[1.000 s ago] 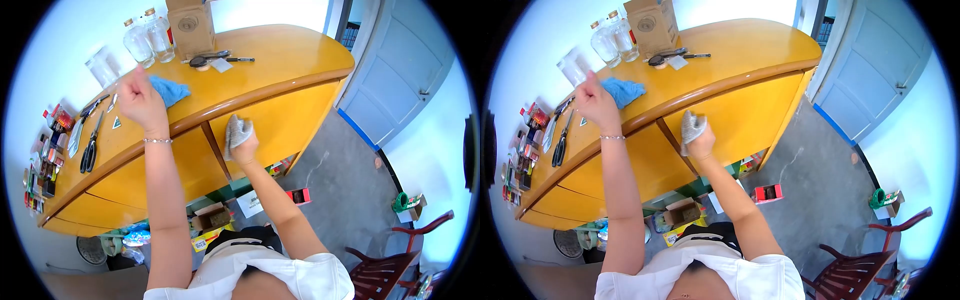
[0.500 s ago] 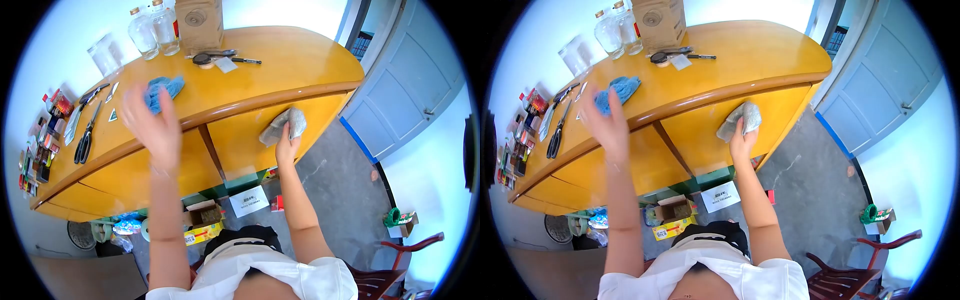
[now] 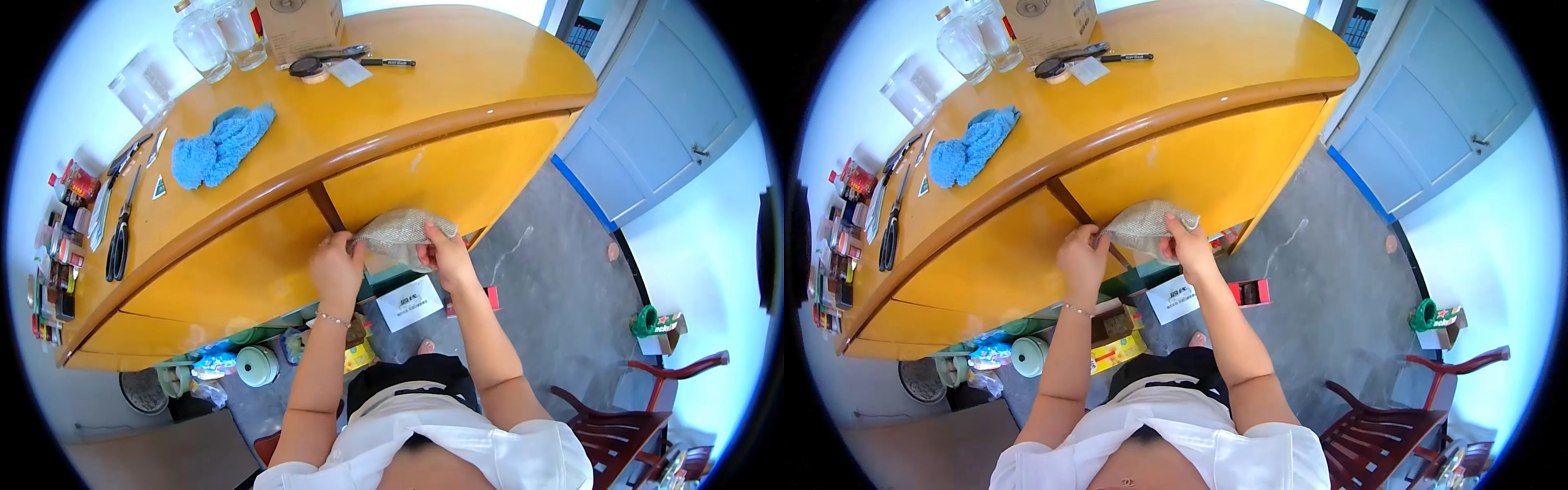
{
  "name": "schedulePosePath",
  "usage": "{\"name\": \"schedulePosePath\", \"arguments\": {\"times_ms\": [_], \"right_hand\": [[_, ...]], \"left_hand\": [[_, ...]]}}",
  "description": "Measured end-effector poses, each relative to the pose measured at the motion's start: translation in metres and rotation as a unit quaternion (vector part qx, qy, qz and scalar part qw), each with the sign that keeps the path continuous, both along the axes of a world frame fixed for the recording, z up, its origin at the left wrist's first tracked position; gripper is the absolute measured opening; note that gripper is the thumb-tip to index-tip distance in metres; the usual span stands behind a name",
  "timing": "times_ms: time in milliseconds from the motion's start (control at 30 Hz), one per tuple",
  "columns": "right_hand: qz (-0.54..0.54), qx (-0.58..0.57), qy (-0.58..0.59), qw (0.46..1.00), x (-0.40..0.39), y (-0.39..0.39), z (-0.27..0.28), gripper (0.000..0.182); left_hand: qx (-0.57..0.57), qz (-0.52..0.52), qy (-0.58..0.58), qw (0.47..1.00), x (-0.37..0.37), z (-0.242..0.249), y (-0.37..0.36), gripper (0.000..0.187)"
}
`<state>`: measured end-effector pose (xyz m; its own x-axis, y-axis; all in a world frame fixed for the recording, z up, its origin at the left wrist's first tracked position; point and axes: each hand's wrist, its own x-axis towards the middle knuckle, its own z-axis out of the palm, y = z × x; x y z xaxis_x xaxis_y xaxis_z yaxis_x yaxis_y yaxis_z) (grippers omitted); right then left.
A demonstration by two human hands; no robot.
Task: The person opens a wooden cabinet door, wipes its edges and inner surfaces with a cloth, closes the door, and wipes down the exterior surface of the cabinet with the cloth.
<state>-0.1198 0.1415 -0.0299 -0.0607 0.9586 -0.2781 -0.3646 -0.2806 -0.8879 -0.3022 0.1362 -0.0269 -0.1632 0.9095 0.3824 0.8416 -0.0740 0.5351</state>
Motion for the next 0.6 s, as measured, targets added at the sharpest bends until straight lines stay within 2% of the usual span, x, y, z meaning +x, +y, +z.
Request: {"name": "schedulePosePath", "arguments": {"times_ms": [33,133,233,333,367,433,467,500,533,600], "right_hand": [[-0.047,-0.011,0.011,0.999,-0.008,-0.001,0.002,0.023],[-0.092,-0.073,0.186,0.976,-0.021,-0.002,0.019,0.018],[-0.109,0.0,0.124,0.986,-0.021,0.0,-0.002,0.018],[-0.074,-0.012,0.219,0.973,-0.031,-0.009,-0.008,0.017],[-0.069,-0.012,0.244,0.967,-0.035,-0.013,-0.008,0.016],[-0.059,-0.01,0.294,0.954,-0.045,-0.021,0.001,0.015],[-0.078,0.019,0.255,0.964,-0.045,-0.022,0.001,0.015],[-0.095,0.05,0.214,0.971,-0.045,-0.022,0.001,0.016],[-0.113,0.08,0.173,0.975,-0.045,-0.021,0.001,0.016],[-0.157,0.192,-0.012,0.969,-0.039,-0.012,0.006,0.02]], "left_hand": [[-0.028,0.018,0.039,0.999,-0.004,0.003,-0.001,0.02],[-0.124,0.013,0.034,0.992,-0.017,0.002,-0.003,0.027],[-0.139,0.005,0.059,0.989,-0.01,0.011,-0.027,0.041],[-0.151,-0.046,0.02,0.987,0.004,0.009,-0.042,0.057],[-0.122,-0.053,-0.011,0.991,0.01,0.003,-0.039,0.05],[-0.117,-0.089,-0.18,0.973,0.006,-0.037,-0.018,0.041],[-0.112,-0.106,-0.262,0.953,0.005,-0.053,-0.01,0.037],[-0.053,-0.077,-0.289,0.953,0.007,-0.057,-0.008,0.03],[-0.019,-0.084,-0.32,0.944,0.008,-0.046,-0.006,0.031],[0.033,-0.086,-0.383,0.919,0.011,-0.02,-0.009,0.033]]}}
